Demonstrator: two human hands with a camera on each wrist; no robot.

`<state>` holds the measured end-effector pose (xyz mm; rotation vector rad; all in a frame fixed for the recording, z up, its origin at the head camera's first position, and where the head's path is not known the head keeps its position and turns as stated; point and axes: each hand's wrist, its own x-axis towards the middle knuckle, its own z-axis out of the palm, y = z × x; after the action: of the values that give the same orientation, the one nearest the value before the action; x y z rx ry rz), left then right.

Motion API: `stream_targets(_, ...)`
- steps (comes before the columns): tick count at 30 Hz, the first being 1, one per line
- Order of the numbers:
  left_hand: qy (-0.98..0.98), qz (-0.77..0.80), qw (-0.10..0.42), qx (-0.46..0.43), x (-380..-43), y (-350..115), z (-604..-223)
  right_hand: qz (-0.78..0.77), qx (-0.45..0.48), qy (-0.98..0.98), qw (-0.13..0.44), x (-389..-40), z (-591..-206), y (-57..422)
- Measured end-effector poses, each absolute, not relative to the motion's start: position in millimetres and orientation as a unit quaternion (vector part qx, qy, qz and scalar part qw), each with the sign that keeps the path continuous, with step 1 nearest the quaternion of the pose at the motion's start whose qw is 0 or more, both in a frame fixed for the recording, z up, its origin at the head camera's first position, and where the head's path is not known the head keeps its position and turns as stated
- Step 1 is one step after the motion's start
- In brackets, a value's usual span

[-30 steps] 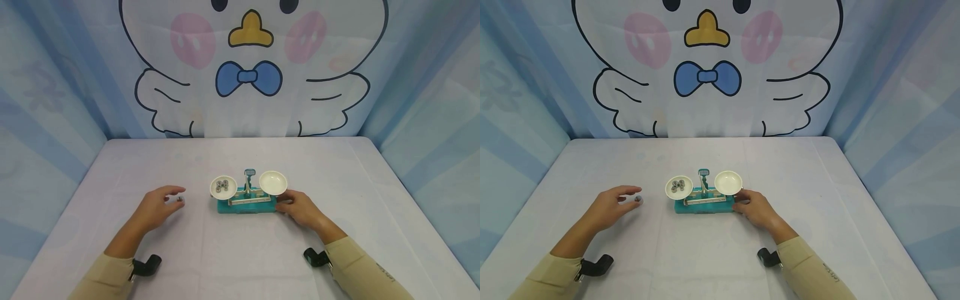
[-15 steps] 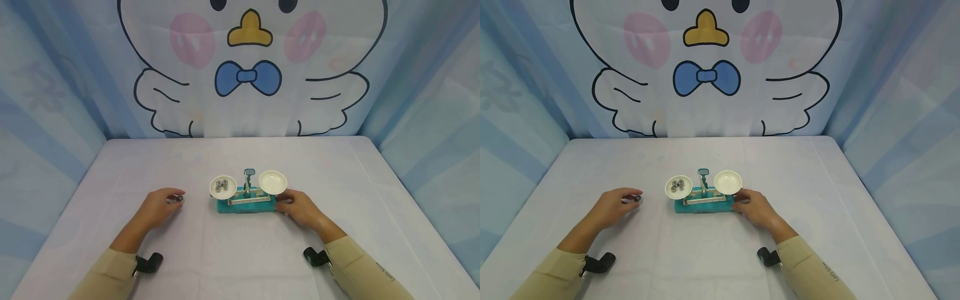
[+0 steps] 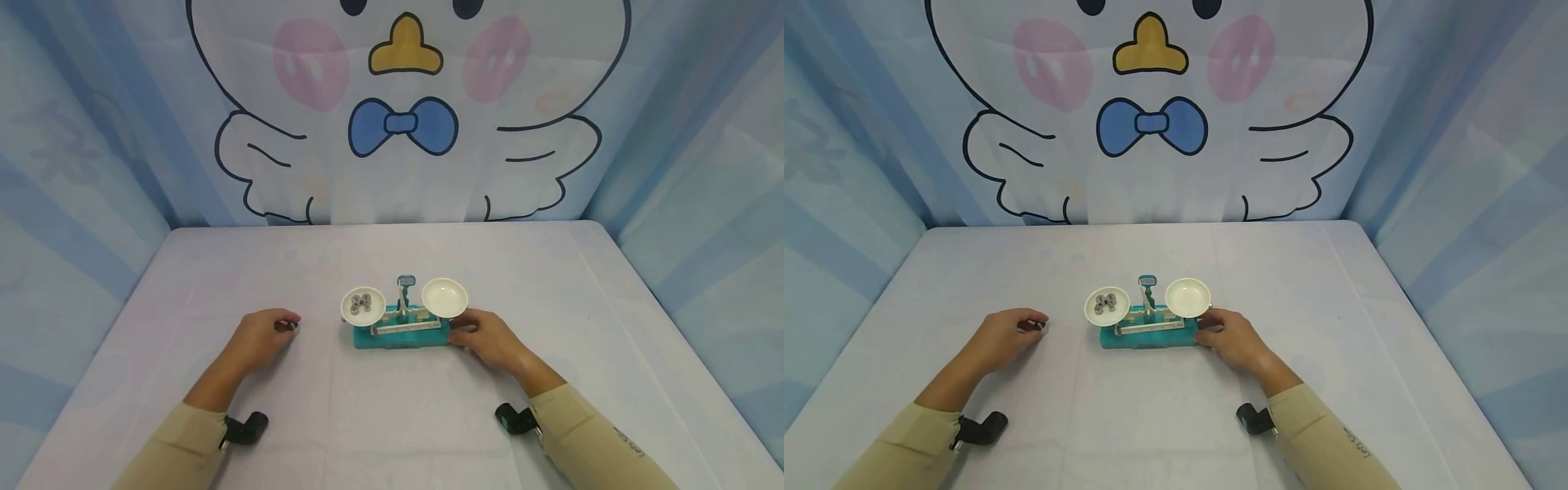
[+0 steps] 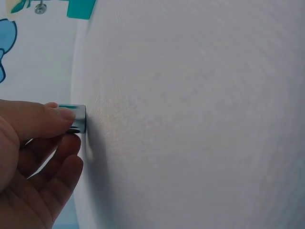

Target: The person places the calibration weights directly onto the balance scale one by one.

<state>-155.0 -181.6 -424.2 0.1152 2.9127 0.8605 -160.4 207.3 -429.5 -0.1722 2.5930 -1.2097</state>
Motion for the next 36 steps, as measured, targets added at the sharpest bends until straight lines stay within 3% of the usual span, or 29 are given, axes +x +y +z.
stream_targets(36, 0.956, 0.283, 0.075, -0.002, -155.2, -178.1, -420.3, -0.394, -0.060, 0.904, 0.153, -171.6, -419.0, 189.4)
